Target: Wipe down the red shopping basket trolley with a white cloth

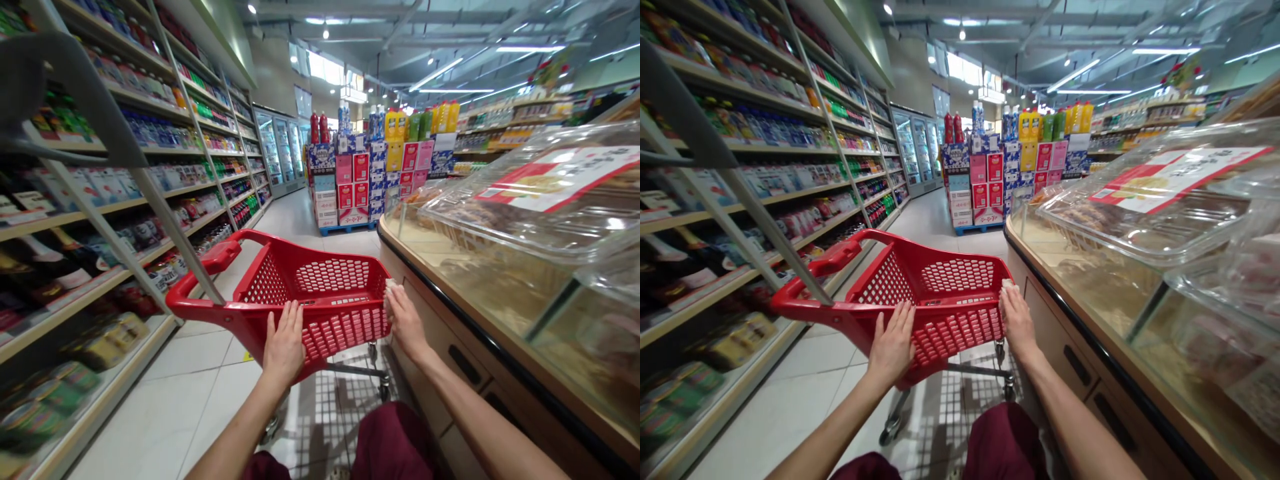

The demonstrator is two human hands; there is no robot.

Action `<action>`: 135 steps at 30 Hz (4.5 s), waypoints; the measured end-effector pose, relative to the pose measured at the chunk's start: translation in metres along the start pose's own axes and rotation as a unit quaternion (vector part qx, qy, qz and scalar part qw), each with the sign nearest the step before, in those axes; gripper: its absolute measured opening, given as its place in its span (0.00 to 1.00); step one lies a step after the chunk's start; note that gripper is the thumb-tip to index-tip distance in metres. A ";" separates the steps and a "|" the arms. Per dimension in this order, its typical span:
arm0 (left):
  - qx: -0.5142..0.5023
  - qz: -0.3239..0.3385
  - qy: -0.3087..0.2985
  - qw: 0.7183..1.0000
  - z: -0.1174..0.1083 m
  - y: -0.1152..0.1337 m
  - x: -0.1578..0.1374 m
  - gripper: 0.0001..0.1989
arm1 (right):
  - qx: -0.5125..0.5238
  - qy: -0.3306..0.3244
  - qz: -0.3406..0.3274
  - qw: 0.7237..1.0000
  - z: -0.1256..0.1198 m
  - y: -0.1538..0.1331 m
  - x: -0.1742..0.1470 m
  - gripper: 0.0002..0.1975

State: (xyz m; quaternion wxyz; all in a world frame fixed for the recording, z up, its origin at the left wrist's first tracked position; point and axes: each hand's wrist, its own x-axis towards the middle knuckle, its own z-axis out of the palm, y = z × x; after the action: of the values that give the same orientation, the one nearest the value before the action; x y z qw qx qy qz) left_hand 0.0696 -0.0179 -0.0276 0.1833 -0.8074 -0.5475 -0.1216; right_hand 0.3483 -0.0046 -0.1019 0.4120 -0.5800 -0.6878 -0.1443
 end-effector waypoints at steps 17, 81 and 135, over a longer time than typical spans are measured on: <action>0.010 -0.013 -0.013 1.000 0.001 0.000 0.000 0.32 | 0.021 0.019 -0.053 0.998 0.018 -0.010 -0.043 0.25; -0.840 -0.344 -0.169 0.383 -0.007 -0.006 -0.064 0.21 | 0.209 -0.037 -0.101 0.972 0.032 -0.202 -0.042 0.26; 0.003 0.004 -0.017 1.000 -0.013 -0.036 0.024 0.30 | 0.066 -0.041 -0.227 0.971 0.058 -0.059 -0.004 0.20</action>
State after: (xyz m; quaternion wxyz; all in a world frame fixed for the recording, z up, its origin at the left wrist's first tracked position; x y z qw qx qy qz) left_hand 0.0447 0.0084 -0.0008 0.1769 -0.8107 -0.5479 -0.1059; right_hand 0.2708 0.0152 -0.1245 0.3776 -0.3856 -0.8256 -0.1647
